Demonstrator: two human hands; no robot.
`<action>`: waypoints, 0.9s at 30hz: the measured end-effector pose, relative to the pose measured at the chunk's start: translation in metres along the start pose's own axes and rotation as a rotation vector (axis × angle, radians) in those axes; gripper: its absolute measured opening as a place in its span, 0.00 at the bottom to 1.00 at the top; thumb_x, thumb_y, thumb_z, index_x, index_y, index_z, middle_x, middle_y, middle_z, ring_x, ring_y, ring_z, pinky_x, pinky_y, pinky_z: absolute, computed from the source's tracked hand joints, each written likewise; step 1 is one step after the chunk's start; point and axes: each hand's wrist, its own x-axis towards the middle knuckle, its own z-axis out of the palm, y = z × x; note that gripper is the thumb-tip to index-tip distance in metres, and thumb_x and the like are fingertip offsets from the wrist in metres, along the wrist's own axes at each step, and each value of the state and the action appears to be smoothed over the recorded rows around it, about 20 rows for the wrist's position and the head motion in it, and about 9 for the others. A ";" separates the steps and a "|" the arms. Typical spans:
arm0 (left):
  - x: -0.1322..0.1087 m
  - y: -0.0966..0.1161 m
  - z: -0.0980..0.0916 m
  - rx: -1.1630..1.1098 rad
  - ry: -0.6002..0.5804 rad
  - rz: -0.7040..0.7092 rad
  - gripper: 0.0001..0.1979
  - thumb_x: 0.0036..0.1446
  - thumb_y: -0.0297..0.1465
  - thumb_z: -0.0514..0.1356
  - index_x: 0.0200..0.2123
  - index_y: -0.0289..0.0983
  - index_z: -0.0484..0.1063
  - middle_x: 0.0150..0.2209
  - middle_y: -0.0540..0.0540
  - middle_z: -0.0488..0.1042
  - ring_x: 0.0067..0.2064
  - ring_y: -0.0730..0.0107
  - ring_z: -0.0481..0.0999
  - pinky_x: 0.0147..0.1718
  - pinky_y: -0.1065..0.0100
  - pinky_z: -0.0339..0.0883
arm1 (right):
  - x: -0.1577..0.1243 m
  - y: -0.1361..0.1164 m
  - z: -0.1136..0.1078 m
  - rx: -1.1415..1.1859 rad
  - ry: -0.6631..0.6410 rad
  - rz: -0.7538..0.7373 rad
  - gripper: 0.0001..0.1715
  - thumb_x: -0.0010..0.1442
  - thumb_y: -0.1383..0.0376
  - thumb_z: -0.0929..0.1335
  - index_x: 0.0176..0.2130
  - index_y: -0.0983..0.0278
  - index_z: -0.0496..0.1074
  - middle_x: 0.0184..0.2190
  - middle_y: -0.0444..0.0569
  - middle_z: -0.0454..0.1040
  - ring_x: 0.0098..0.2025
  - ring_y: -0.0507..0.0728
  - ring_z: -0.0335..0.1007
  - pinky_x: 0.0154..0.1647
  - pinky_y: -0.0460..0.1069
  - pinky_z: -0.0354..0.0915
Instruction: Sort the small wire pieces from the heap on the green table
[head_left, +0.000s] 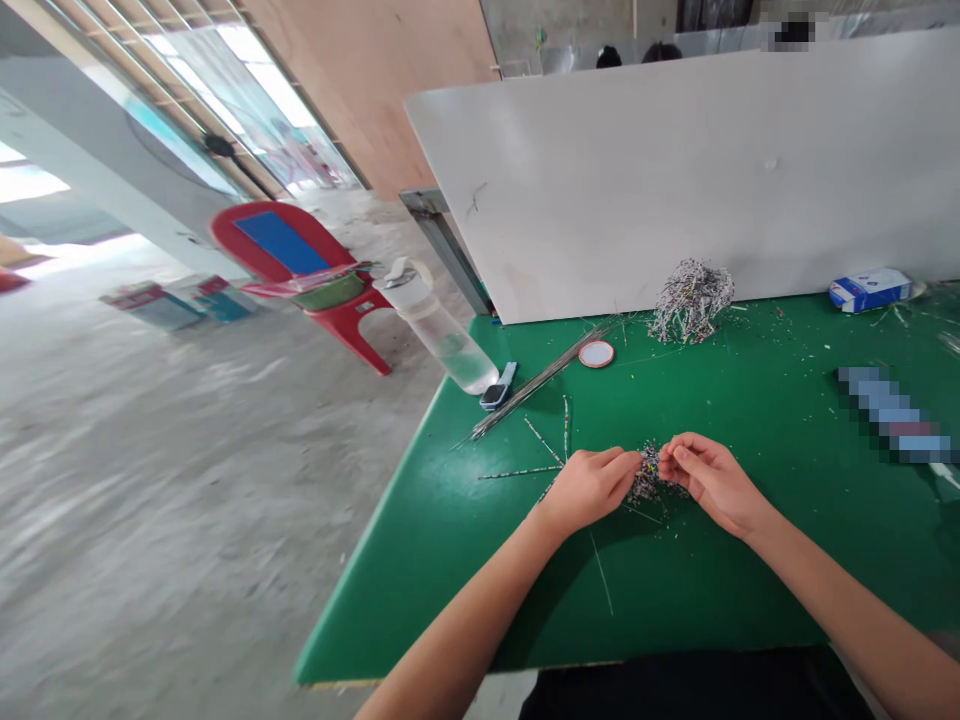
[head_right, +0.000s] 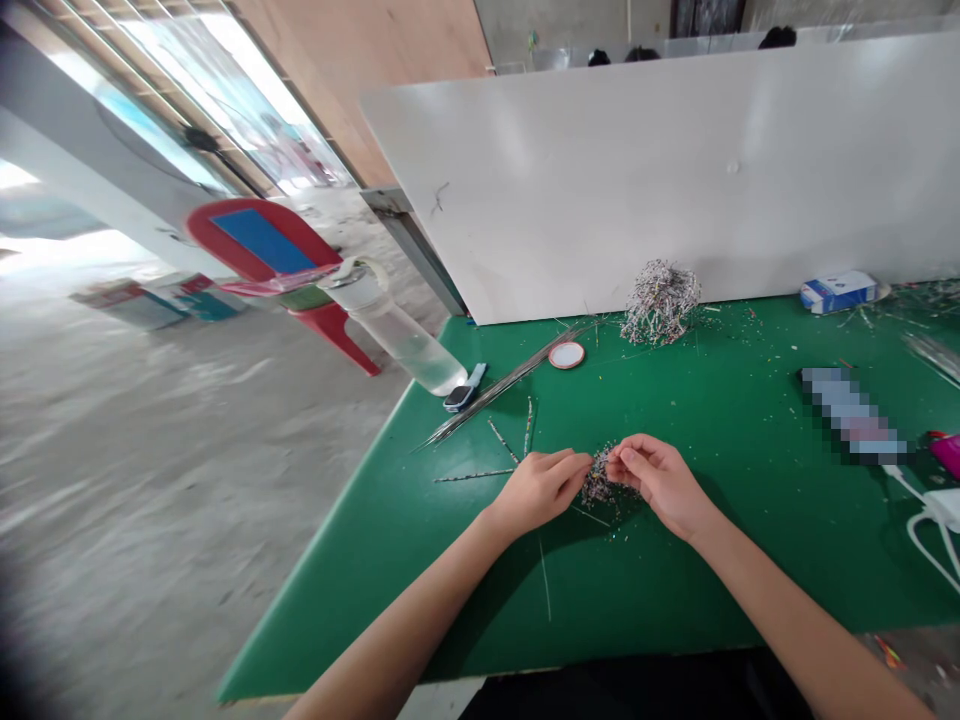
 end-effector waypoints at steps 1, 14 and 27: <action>0.000 0.000 0.000 -0.003 -0.005 -0.002 0.16 0.68 0.28 0.45 0.36 0.36 0.71 0.22 0.52 0.69 0.21 0.77 0.67 0.20 0.74 0.57 | 0.000 0.000 0.000 0.001 0.001 -0.002 0.14 0.49 0.54 0.77 0.30 0.61 0.76 0.29 0.44 0.76 0.32 0.51 0.72 0.42 0.50 0.70; 0.001 0.001 -0.001 0.012 -0.003 0.007 0.17 0.69 0.28 0.44 0.35 0.36 0.71 0.21 0.52 0.68 0.21 0.77 0.66 0.20 0.74 0.55 | 0.000 0.001 -0.001 -0.004 0.030 0.022 0.15 0.47 0.55 0.78 0.30 0.62 0.77 0.30 0.45 0.79 0.32 0.51 0.75 0.42 0.50 0.73; 0.000 0.000 0.000 0.009 -0.010 0.003 0.16 0.68 0.28 0.44 0.36 0.36 0.71 0.22 0.52 0.68 0.21 0.76 0.67 0.20 0.73 0.56 | -0.001 0.000 0.003 -0.017 0.046 0.015 0.15 0.47 0.55 0.78 0.29 0.62 0.77 0.30 0.46 0.79 0.31 0.52 0.76 0.42 0.51 0.74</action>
